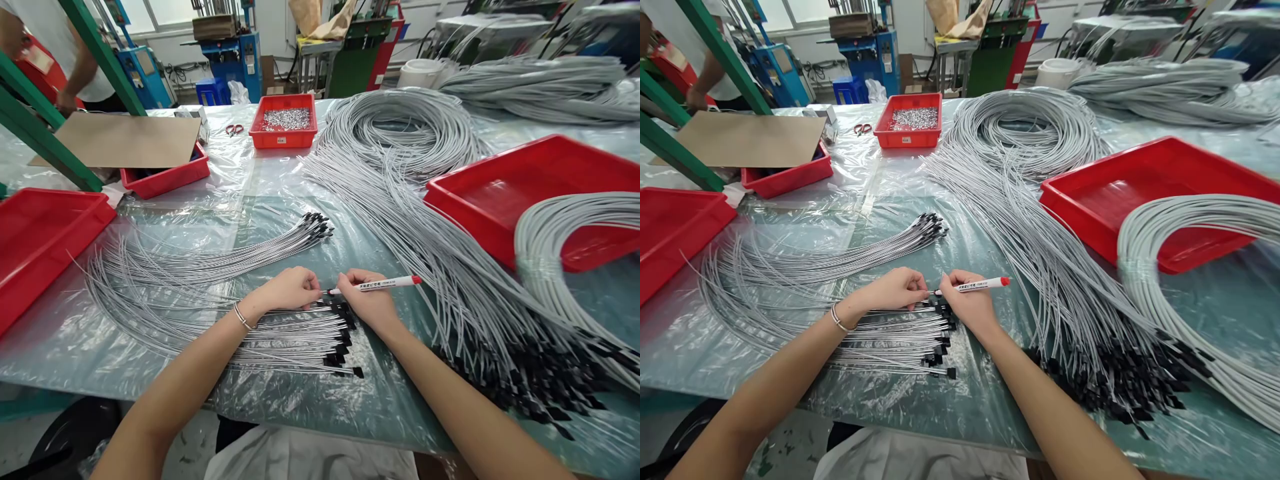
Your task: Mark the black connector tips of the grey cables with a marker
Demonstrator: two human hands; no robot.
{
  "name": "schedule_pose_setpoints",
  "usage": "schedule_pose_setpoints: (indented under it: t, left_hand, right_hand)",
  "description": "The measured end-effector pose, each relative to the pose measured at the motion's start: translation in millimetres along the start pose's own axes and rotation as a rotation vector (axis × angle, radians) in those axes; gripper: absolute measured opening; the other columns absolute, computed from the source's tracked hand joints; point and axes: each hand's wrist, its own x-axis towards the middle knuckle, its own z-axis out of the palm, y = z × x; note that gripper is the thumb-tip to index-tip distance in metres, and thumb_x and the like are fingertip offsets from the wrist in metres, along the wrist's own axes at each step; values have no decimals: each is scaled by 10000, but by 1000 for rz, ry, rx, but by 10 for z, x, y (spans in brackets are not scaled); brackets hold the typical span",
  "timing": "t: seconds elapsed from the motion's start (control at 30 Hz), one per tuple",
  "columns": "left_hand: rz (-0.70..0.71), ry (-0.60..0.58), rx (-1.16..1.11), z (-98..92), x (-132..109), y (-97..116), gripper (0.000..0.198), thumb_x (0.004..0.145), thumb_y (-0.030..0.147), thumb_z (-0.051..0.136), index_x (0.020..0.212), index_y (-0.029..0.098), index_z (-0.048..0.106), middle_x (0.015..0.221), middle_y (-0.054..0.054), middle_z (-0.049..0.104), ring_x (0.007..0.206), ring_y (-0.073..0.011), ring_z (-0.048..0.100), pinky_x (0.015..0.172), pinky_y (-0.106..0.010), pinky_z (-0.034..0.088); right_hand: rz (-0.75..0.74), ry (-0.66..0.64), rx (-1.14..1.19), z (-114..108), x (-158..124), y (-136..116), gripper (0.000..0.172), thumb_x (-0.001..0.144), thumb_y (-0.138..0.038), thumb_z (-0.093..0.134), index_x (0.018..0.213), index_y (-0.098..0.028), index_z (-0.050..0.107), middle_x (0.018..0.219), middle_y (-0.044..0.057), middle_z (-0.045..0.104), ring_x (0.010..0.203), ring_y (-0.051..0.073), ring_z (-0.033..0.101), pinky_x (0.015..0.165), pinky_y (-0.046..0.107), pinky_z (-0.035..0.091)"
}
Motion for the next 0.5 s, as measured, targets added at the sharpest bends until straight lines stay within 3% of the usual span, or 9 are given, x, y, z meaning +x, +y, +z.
schedule_pose_setpoints:
  t: [0.5]
  left_hand:
    - [-1, -27, -27, -5, 15, -10, 356, 705, 479, 422, 785, 157, 553, 617, -13, 608, 558, -69, 539, 522, -169, 351]
  right_hand:
    - [-7, -23, -25, -12, -13, -14, 344, 751, -300, 479, 483, -110, 377, 466, 0, 327, 467, 71, 293, 457, 217, 241]
